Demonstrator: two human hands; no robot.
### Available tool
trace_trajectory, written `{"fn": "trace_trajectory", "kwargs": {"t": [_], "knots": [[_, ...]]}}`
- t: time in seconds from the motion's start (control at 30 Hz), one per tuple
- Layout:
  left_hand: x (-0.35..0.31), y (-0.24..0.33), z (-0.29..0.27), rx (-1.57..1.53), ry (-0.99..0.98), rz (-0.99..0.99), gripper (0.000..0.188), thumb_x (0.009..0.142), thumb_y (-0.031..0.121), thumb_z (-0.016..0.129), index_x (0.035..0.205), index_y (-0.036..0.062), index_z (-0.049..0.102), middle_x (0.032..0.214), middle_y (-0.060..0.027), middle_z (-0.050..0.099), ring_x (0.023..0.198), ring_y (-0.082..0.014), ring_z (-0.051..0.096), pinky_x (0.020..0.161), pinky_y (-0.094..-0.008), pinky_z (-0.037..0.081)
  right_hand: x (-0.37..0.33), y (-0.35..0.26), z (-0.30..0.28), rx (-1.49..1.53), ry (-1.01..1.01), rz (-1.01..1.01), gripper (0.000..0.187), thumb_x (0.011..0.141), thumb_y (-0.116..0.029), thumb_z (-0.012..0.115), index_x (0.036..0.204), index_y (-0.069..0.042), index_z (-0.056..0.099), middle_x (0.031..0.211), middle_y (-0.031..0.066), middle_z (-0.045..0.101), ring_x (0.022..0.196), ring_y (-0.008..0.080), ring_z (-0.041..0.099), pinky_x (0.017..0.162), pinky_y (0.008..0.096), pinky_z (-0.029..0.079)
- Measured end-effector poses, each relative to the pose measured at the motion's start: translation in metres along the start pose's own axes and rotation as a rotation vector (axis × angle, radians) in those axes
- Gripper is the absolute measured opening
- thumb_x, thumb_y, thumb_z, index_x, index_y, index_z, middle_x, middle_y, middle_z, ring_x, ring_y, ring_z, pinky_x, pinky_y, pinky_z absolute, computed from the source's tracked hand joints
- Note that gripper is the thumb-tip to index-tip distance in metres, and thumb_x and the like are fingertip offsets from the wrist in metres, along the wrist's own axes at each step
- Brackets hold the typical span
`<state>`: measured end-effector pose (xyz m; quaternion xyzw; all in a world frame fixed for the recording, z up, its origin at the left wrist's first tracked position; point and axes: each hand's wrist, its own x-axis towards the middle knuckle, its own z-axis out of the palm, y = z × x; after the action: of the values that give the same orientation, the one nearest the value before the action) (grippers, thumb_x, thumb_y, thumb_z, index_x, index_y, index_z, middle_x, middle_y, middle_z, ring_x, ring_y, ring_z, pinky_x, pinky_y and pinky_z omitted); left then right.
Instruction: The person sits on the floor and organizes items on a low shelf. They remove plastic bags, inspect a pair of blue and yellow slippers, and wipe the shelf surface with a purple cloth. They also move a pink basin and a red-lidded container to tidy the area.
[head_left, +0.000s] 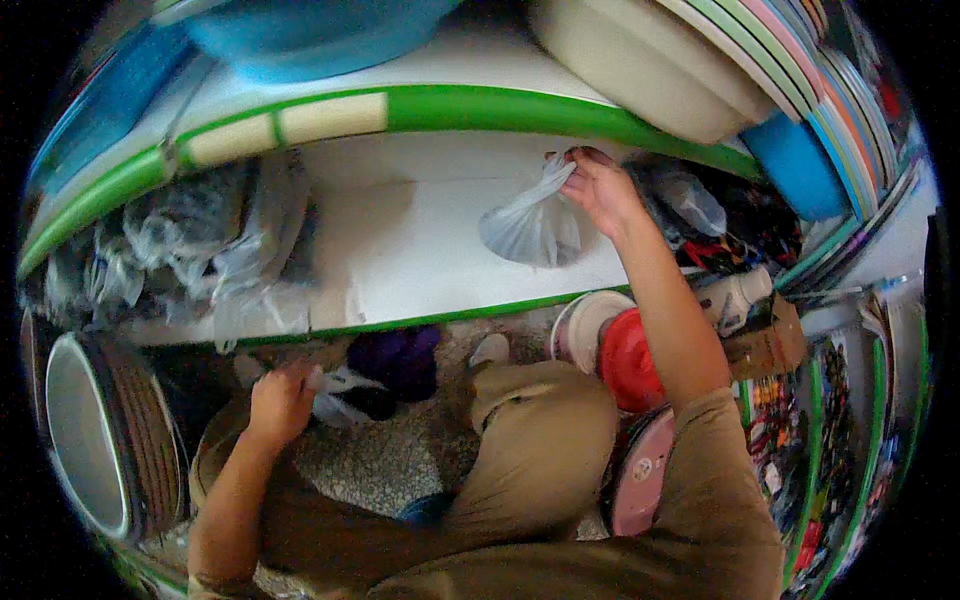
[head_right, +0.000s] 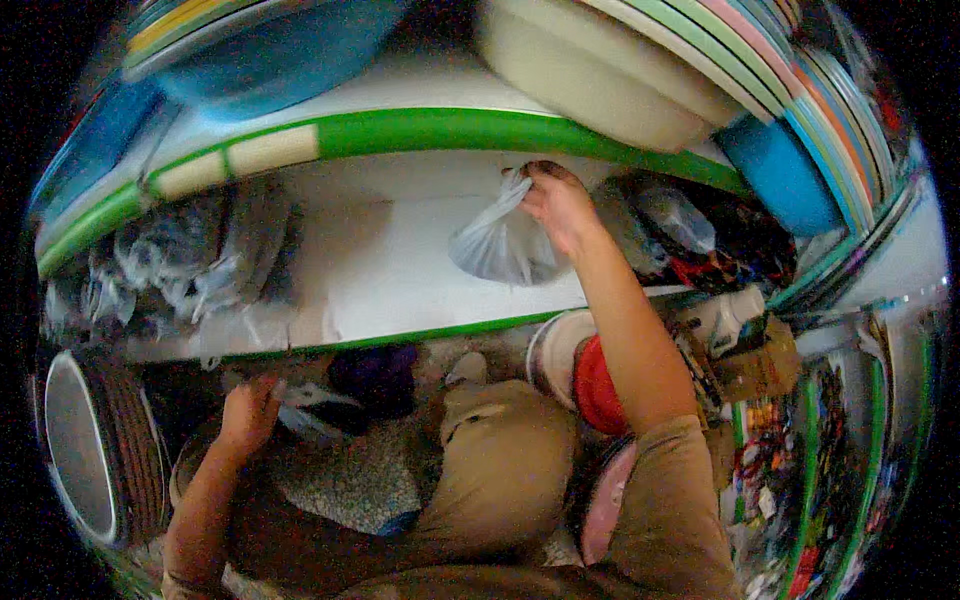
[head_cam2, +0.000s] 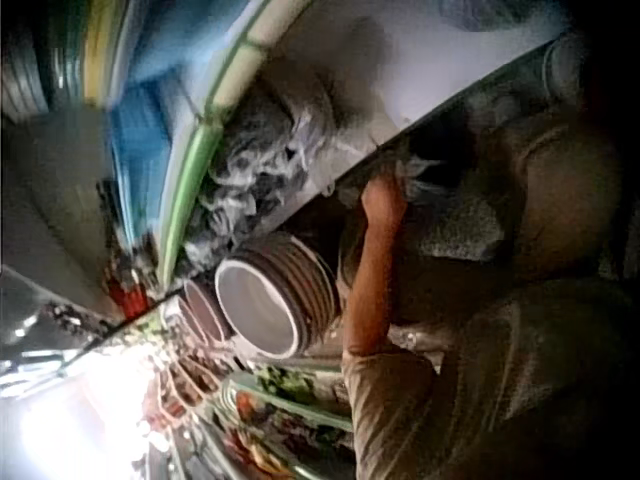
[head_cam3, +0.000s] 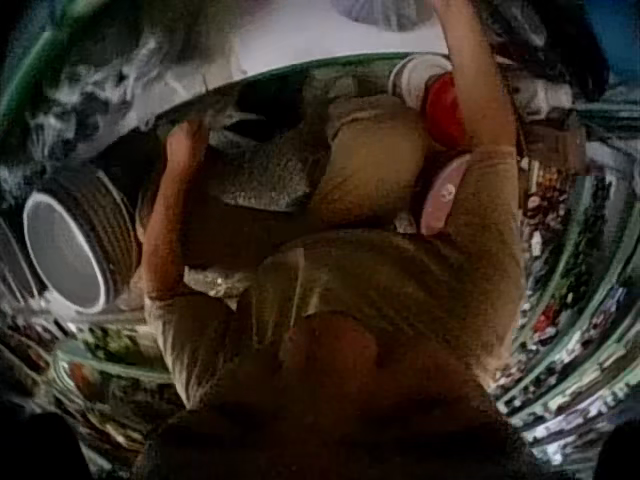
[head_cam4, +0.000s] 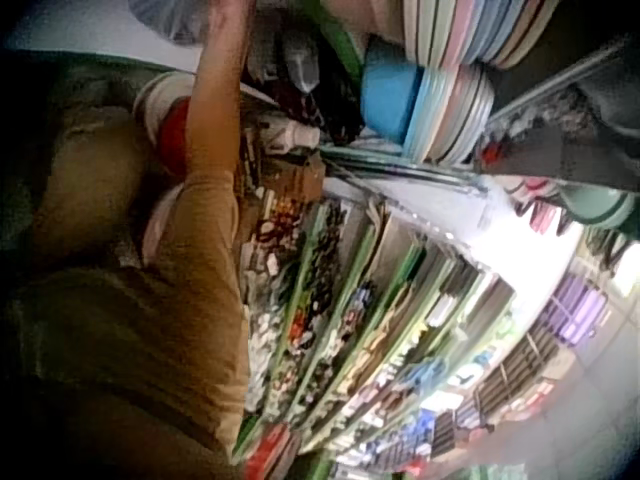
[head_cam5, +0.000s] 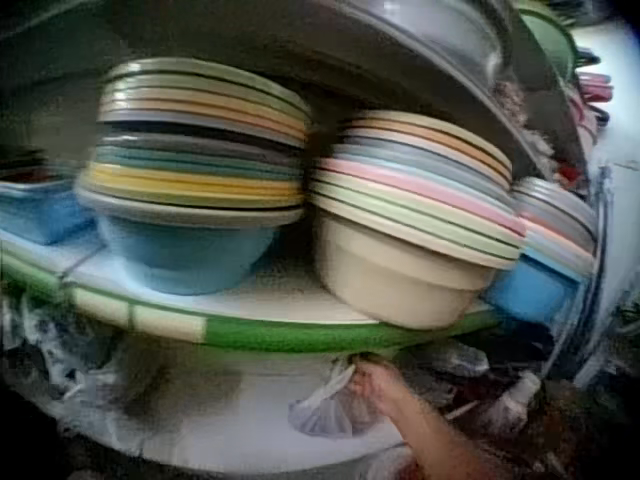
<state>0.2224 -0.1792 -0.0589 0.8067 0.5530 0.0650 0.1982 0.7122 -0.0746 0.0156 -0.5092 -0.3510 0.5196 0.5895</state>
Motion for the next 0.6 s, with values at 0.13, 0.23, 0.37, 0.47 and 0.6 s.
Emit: {"fn": "trace_trajectory", "kwargs": {"t": [0.13,0.23,0.37,0.47,0.6], "knots": [[-0.006,-0.018,0.008,-0.083,0.124,0.003,0.017,0.089,0.022,0.054,0.092,0.007,0.06,0.084,-0.0204,0.064,0.078,-0.0411,0.061,0.067,-0.0512,0.048,0.001,0.021,0.056,-0.103,-0.124,0.015,0.02,0.092,-0.017,0.056,0.107,-0.003,0.057,0.108,0.0101,0.062,0.1,0.0228,0.059,0.089,0.0368,0.049],[-0.013,-0.018,-0.002,-0.12,0.122,-0.041,0.015,0.088,0.021,0.054,0.095,0.0095,0.06,0.086,-0.0196,0.064,0.08,-0.0406,0.061,0.068,-0.0506,0.048,-0.004,0.034,0.112,-0.32,-0.172,0.039,0.027,0.09,-0.021,0.059,0.111,-0.002,0.059,0.11,0.0091,0.062,0.098,0.0203,0.059,0.088,0.0333,0.049],[-0.016,-0.032,0.005,-0.053,0.096,-0.02,0.015,0.085,0.02,0.055,0.095,0.0111,0.06,0.086,-0.0174,0.065,0.081,-0.0388,0.062,0.069,-0.0492,0.049,-0.008,0.054,0.169,-0.566,-0.374,0.071,0.038,0.09,-0.023,0.059,0.121,-0.001,0.057,0.116,0.0083,0.061,0.103,0.0177,0.057,0.09,0.0308,0.047],[-0.016,-0.041,0.012,0.039,0.041,0.007,0.016,0.084,0.02,0.056,0.097,0.0123,0.06,0.088,-0.0148,0.066,0.081,-0.0367,0.063,0.069,-0.0484,0.05,-0.008,0.072,0.189,-0.759,-0.523,0.026,0.045,0.091,-0.024,0.057,0.13,-0.002,0.051,0.124,0.0101,0.058,0.112,0.019,0.054,0.096,0.0312,0.043],[-0.015,-0.032,0.005,0.09,-0.116,-0.191,0.021,0.085,0.022,0.055,0.102,0.0145,0.063,0.089,-0.0145,0.066,0.083,-0.0375,0.063,0.07,-0.049,0.051,-0.008,0.098,0.192,-0.81,-0.697,0.039,0.055,0.091,-0.024,0.058,0.139,-0.003,0.041,0.137,0.014,0.048,0.123,0.0232,0.047,0.103,0.0332,0.036]]}}
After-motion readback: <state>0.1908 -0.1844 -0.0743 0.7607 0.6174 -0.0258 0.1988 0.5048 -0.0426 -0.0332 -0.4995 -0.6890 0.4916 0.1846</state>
